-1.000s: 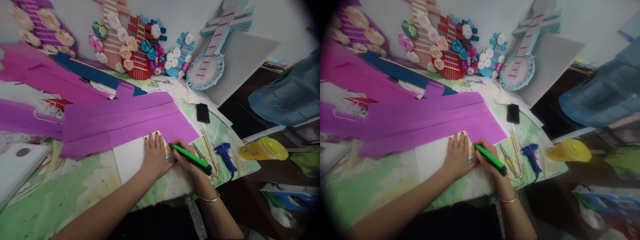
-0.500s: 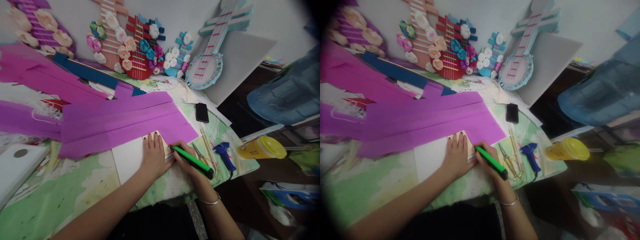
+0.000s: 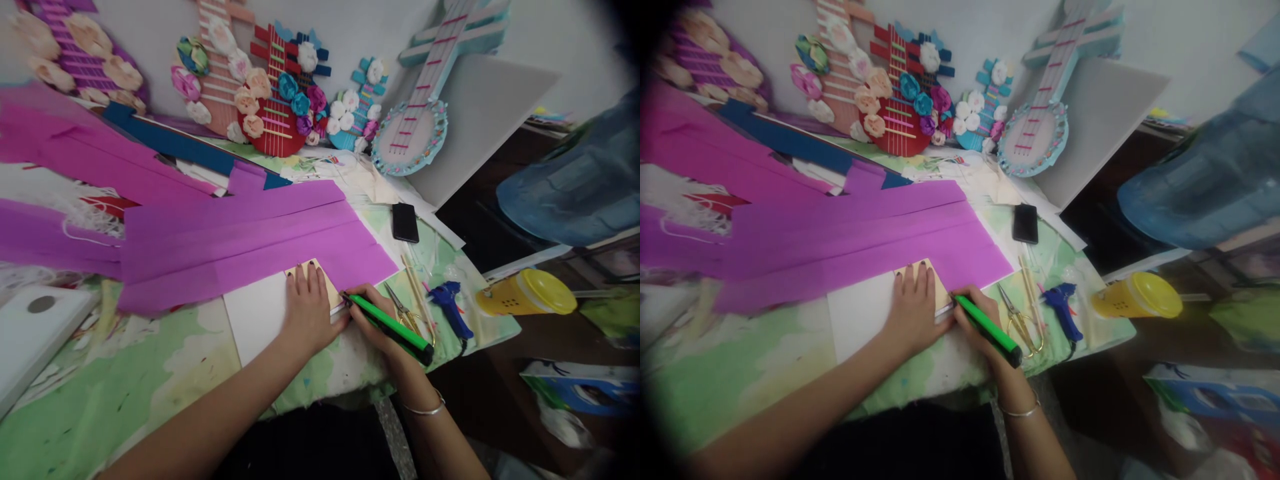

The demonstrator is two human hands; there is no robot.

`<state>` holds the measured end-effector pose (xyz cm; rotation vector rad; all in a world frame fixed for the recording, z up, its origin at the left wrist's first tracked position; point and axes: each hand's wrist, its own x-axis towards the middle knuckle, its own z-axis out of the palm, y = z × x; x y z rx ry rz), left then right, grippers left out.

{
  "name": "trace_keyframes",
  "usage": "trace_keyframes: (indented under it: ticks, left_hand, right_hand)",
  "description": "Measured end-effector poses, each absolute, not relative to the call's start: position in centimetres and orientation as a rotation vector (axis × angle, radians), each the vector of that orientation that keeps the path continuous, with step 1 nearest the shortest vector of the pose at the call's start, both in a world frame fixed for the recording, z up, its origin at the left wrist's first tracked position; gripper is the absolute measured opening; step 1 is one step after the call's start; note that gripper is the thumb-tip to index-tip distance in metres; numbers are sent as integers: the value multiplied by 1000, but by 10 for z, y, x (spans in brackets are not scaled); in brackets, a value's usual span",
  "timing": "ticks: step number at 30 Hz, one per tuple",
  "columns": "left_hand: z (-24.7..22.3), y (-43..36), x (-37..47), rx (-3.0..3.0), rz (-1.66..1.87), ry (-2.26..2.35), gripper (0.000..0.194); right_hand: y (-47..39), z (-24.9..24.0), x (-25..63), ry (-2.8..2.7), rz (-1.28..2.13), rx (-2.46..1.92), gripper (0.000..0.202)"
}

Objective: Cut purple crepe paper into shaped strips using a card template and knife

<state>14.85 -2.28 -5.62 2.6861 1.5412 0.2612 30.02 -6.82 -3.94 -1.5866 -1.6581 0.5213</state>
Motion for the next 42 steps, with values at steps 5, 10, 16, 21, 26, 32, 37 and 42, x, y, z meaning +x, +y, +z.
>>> trace_keyframes:
  ticks: [5,10,16,21,26,32,37,42]
  left_hand:
    - [-58,-22,148,2685,296,1538,101]
    - [-58,-23,148,2691,282,1548,101]
    - [-58,-23,148,2698,252,1556,100]
    - [-59,-22,148,2687,261,1552,101]
    - [-59,-22,149,2686,277,1545,101]
    - [-57,-23,148,2686,259,1546,101]
    - [-56,-23,148,2657,253,1541,100]
    - [-55,-23,147,2638,271,1526,101]
  right_hand:
    - [-70,-40,301,-1660,539,-1576,22]
    - [-74,-49,303,-1631,509,-1558,24]
    - [-77,-51,304,-1650,515,-1538,22]
    - [-80,-53,304,-1646,475,-1528,22]
    - [-83,-53,304,-1634,477,-1545,25]
    - [-84,-51,303,-1617,481,-1536,26]
    - [-84,-53,304,-1629,474,-1530,25]
    - [-84,-59,306,-1598,479,-1544,25]
